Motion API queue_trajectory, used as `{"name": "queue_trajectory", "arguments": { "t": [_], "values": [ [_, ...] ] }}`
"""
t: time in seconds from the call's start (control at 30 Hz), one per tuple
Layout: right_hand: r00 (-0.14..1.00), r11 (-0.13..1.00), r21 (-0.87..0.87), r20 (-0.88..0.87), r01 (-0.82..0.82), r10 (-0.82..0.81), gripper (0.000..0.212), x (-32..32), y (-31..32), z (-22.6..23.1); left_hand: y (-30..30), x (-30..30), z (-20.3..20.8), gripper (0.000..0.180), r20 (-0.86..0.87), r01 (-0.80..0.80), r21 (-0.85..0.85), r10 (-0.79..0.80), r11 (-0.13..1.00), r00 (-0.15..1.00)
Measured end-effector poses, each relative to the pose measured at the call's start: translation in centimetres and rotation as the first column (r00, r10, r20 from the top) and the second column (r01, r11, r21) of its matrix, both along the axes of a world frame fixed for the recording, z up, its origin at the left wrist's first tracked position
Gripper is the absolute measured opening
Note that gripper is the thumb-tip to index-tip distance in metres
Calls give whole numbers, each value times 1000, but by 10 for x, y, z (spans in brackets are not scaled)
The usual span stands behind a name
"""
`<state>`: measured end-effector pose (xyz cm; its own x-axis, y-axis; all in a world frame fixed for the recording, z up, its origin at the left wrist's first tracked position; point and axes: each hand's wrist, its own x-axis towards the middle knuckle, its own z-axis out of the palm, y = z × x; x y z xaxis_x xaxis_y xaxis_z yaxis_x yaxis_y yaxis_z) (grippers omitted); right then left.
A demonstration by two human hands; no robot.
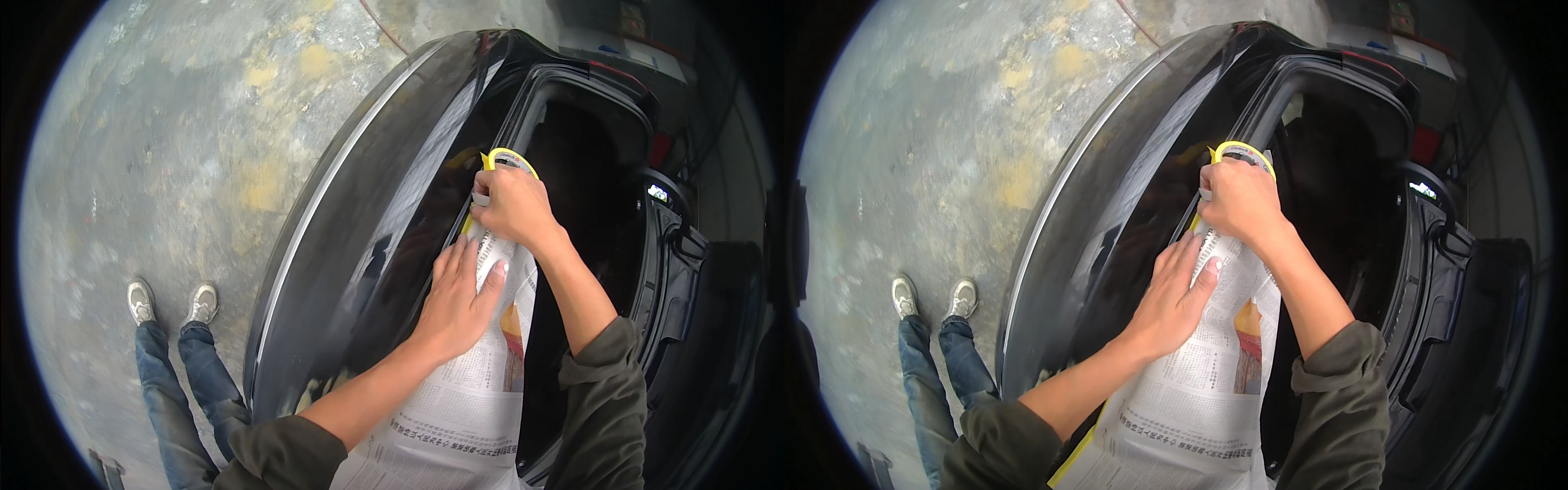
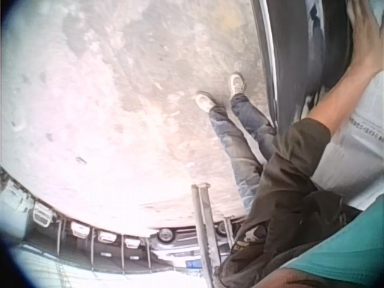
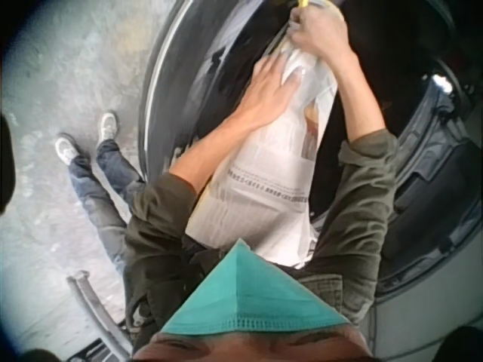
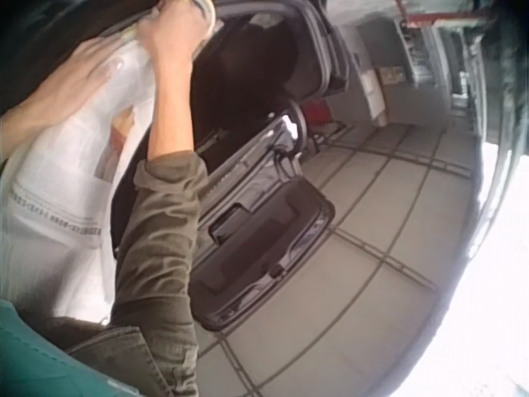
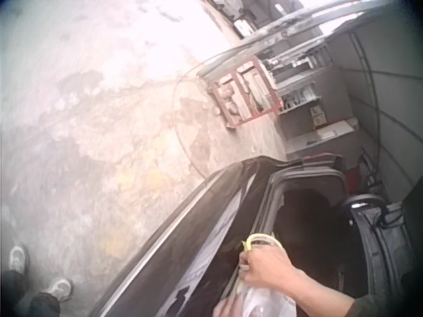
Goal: The person places sheets of newspaper over the rear trunk area of a black car and secures them with yellow masking tape. They smooth the paper, tear strips of tape, and press the tape to hold the newspaper in place around the trunk lid and bumper.
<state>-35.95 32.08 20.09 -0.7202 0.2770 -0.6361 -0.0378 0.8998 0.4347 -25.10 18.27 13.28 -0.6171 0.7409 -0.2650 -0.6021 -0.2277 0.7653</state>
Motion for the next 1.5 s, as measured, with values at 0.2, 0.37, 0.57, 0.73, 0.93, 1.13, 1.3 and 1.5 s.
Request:
{"name": "queue_trajectory", "arguments": {
  "t": [0.2,0.37,0.57,0.73,0.93,1.13,1.3,1.5],
  "values": [
    [852,995,64,-514,-80,102,28,15,21,26,26,-33,7,79,-33,47,-7,-48,999,998],
    [679,994,-109,-729,8,-86,20,26,15,81,43,-64,-1,72,-48,100,-49,-102,994,994],
    [678,979,-202,-716,31,-169,16,56,-16,141,-12,-23,-2,75,106,145,-15,-143,989,984],
    [692,969,-246,-694,36,-202,14,66,-47,165,-83,42,2,66,152,194,-58,-184,979,971],
    [724,957,-287,-649,49,-232,13,99,-82,191,-109,86,3,67,128,193,-156,-174,969,976],
    [638,890,-436,-650,132,-413,12,165,-101,228,-13,18,-15,69,53,81,-157,-74,984,996],
    [441,854,-505,-743,126,-504,15,209,-96,290,48,-35,-15,73,61,92,-387,-74,918,995],
    [209,808,-520,-789,276,-578,16,272,-92,364,67,-64,-24,75,78,170,-503,-152,847,985]
  ]
}}
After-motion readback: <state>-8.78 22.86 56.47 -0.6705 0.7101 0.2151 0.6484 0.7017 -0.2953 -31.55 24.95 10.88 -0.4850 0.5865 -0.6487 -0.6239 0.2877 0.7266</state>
